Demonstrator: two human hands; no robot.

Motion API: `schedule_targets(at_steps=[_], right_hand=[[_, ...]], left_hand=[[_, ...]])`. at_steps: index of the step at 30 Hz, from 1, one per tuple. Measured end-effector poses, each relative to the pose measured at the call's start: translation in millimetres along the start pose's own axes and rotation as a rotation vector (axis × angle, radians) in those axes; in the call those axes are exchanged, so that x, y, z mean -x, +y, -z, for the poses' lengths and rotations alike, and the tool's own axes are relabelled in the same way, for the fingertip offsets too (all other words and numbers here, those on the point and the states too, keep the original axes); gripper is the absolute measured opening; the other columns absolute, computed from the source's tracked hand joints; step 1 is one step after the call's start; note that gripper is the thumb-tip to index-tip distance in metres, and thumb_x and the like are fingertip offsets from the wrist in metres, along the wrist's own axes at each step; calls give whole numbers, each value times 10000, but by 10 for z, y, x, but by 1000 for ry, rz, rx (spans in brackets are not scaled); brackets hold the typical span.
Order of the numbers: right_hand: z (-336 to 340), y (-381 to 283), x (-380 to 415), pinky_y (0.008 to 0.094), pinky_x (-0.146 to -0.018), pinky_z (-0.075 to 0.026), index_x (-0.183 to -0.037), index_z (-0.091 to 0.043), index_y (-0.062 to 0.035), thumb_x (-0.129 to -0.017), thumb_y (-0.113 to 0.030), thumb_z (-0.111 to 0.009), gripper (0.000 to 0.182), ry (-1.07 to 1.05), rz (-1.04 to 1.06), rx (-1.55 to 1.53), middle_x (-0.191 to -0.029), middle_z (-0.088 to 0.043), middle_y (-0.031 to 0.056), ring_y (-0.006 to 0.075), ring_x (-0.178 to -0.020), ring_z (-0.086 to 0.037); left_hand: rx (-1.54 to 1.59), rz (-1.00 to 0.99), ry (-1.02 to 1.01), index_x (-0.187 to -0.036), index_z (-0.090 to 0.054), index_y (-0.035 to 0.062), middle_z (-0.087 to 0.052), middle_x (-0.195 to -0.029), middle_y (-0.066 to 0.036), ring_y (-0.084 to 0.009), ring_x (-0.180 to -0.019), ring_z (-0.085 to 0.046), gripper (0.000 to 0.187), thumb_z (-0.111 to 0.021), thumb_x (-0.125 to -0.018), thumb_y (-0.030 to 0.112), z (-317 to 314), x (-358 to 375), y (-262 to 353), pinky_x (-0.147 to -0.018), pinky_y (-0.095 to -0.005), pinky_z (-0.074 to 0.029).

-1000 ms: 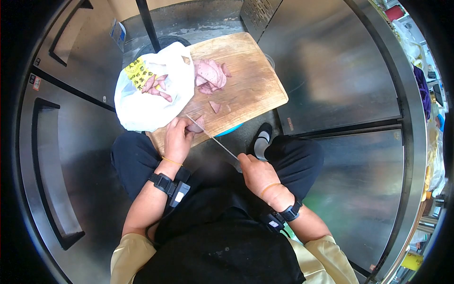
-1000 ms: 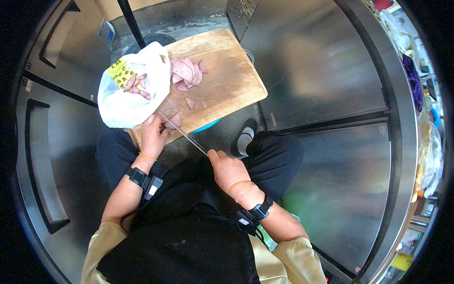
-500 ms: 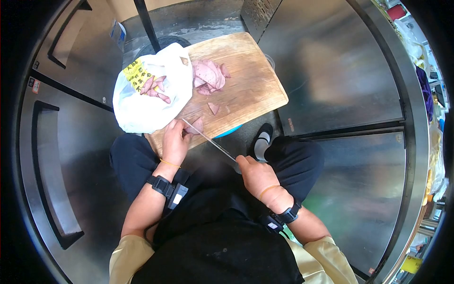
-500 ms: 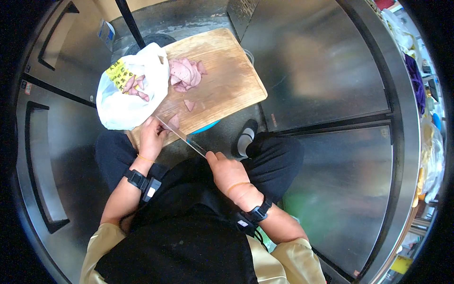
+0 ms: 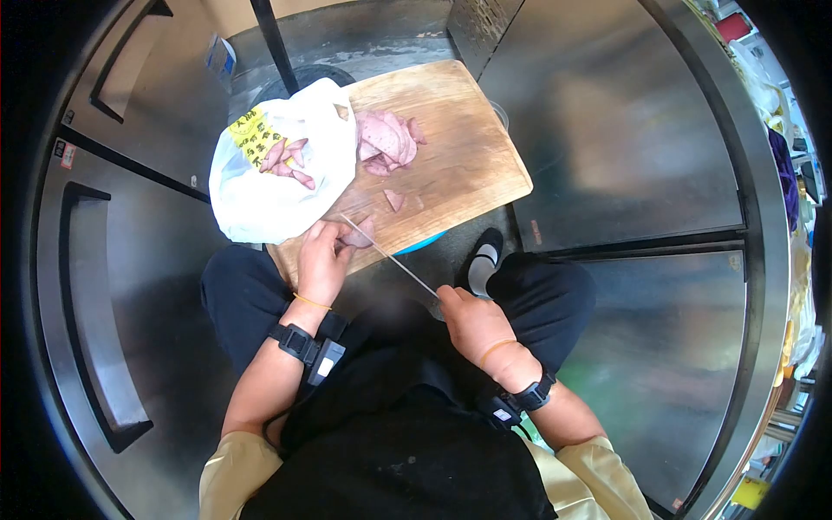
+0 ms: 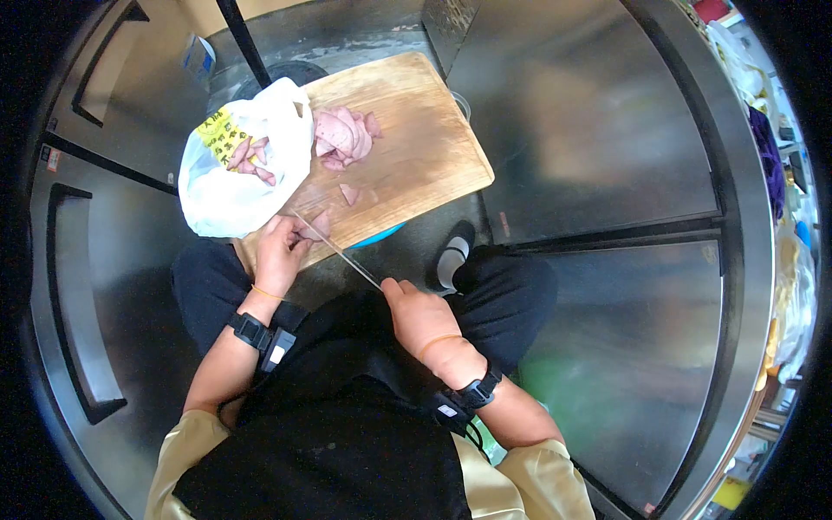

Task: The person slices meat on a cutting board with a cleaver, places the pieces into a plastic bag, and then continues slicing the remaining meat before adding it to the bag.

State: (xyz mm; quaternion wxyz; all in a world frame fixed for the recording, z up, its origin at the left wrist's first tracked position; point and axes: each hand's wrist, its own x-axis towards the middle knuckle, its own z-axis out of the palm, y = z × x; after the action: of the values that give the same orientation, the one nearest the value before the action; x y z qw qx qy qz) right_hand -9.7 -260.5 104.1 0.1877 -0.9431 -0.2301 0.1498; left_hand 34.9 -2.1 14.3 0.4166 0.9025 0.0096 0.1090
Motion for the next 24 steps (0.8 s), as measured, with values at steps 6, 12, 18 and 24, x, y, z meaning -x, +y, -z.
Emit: schedule_targets(at_steps=[6, 12, 18, 24], right_hand=[[-33, -56, 26, 504, -663, -487, -1013, -471, -61, -893, -87, -544, 143, 9, -63, -180, -864, -600, 177, 416, -789, -601], [-57, -86, 18, 509, -674, -486, -1026, -467, -53, -894, -87, -545, 157, -16, -65, -203, -882, -597, 190, 427, -805, -597], [-80, -91, 29, 510, -675, -486, -1026, -466, -50, -898, -90, -540, 153, -29, -69, -185, -888, -597, 194, 427, -807, -598], [-77, -94, 44, 518, -677, -484, -1022, -465, -44, -897, -86, -537, 150, -14, -96, -202, -890, -600, 203, 434, -810, -596]], left_hand=[[-49, 77, -40, -908, -601, 30, -571, -833, -105, -266, -762, -599, 283, -748, -671, -20, 54, 5, 98, -669, -363, -490], [-59, 93, -49, -908, -607, 45, -571, -799, -98, -267, -740, -593, 286, -756, -669, -7, 54, 6, 96, -649, -370, -485], [-98, 57, -57, -924, -610, 27, -558, -793, -89, -195, -670, -557, 277, -755, -694, -22, 58, 17, 66, -620, -305, -480], [-85, 63, -46, -881, -611, 54, -575, -779, -92, -269, -744, -589, 262, -753, -666, 3, 65, 6, 90, -649, -370, -476]])
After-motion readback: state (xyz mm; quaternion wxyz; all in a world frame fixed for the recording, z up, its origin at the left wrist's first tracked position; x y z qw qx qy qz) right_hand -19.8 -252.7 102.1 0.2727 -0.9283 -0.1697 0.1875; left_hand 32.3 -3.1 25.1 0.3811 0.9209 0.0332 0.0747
